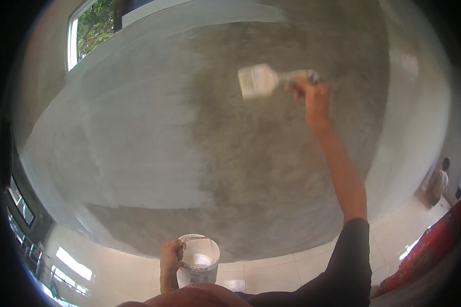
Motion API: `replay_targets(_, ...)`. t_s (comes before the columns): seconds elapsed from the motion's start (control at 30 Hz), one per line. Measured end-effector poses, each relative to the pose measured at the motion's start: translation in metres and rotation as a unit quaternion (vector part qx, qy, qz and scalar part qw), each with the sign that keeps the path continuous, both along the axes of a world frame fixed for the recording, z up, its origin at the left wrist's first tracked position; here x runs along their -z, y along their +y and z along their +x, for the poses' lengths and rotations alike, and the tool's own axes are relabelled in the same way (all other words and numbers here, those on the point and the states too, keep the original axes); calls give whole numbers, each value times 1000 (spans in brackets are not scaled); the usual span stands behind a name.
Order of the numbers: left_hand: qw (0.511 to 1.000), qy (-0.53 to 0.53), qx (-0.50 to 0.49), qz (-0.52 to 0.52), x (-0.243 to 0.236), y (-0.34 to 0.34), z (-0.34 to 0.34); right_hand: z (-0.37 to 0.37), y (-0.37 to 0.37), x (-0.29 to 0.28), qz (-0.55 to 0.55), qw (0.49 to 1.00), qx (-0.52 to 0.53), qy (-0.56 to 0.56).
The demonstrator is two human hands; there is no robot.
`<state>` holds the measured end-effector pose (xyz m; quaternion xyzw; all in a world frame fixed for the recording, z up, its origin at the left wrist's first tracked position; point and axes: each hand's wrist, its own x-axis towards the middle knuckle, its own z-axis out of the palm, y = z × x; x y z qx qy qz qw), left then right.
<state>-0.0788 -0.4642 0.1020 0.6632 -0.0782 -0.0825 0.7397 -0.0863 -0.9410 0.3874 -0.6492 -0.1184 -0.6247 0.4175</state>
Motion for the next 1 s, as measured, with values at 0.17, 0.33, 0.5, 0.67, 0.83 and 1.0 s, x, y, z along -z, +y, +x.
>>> replay_targets(0.17,999,4,-38,4,2,-6,-12,34,-72,-135,60,977,-173,-114)
replay_targets(0.33,996,6,-94,0,3,-11,-5,82,-79,-240,121,952,-218,-179)
replay_targets(0.5,988,-10,-150,-29,16,-39,-17,125,-73,-280,157,942,-214,-207)
replay_targets(0.67,982,-15,-179,-56,18,-57,-20,140,-62,-292,149,949,-163,-226)
replay_targets(0.83,984,-18,-160,-71,14,-66,-14,127,-104,-304,153,965,3,-212)
replay_targets(1.0,984,-15,-160,-72,19,-73,-9,88,-173,-291,137,971,13,-197)
